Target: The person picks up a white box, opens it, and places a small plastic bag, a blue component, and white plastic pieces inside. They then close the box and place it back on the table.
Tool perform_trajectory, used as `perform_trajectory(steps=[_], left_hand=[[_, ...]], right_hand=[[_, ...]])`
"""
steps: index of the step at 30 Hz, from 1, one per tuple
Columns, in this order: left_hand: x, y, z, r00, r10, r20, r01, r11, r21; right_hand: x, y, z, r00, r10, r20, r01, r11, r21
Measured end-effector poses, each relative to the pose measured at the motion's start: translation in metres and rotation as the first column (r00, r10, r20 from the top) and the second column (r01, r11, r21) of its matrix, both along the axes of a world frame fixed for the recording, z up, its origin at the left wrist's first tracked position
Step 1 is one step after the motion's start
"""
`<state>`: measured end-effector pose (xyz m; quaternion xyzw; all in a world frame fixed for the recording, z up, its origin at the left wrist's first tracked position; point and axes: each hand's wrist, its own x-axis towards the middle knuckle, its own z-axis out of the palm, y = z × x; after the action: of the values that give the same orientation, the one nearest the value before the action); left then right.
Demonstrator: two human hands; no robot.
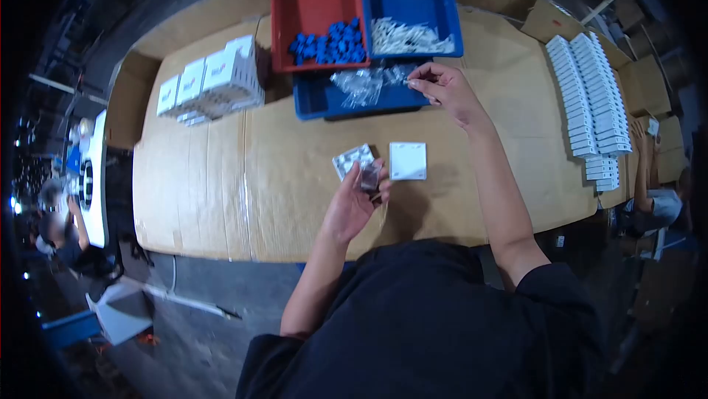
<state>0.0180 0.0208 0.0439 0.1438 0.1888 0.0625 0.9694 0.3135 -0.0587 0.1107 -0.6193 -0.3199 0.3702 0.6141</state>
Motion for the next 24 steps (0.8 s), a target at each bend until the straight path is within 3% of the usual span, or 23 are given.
perform_trajectory(steps=[1,5,6,9,13,24], left_hand=[[-0.002,0.0,0.002,1.0,0.011,-0.005,-0.011,1.0,-0.002],[-0.003,0.006,-0.006,1.0,0.031,0.004,-0.031,1.0,-0.006],[-0.004,0.006,-0.008,0.999,0.033,-0.004,-0.033,0.999,-0.001],[-0.001,0.006,-0.011,0.999,0.02,-0.027,-0.02,1.0,0.0],[0.002,0.003,-0.007,0.999,-0.007,-0.036,0.007,1.0,0.002],[0.004,-0.001,-0.01,0.998,-0.005,-0.068,0.008,0.999,0.051]], right_hand=[[-0.014,0.001,-0.006,0.991,-0.001,0.131,0.012,0.996,-0.085],[-0.056,-0.008,-0.034,0.979,0.145,0.14,-0.122,0.979,-0.163],[-0.072,-0.01,-0.026,0.986,0.149,0.08,-0.134,0.976,-0.169],[-0.087,-0.012,-0.02,0.963,0.223,0.15,-0.192,0.961,-0.197],[-0.093,-0.009,-0.003,0.888,0.368,0.277,-0.306,0.921,-0.241],[-0.082,0.003,-0.008,0.733,0.545,0.406,-0.46,0.838,-0.294]])
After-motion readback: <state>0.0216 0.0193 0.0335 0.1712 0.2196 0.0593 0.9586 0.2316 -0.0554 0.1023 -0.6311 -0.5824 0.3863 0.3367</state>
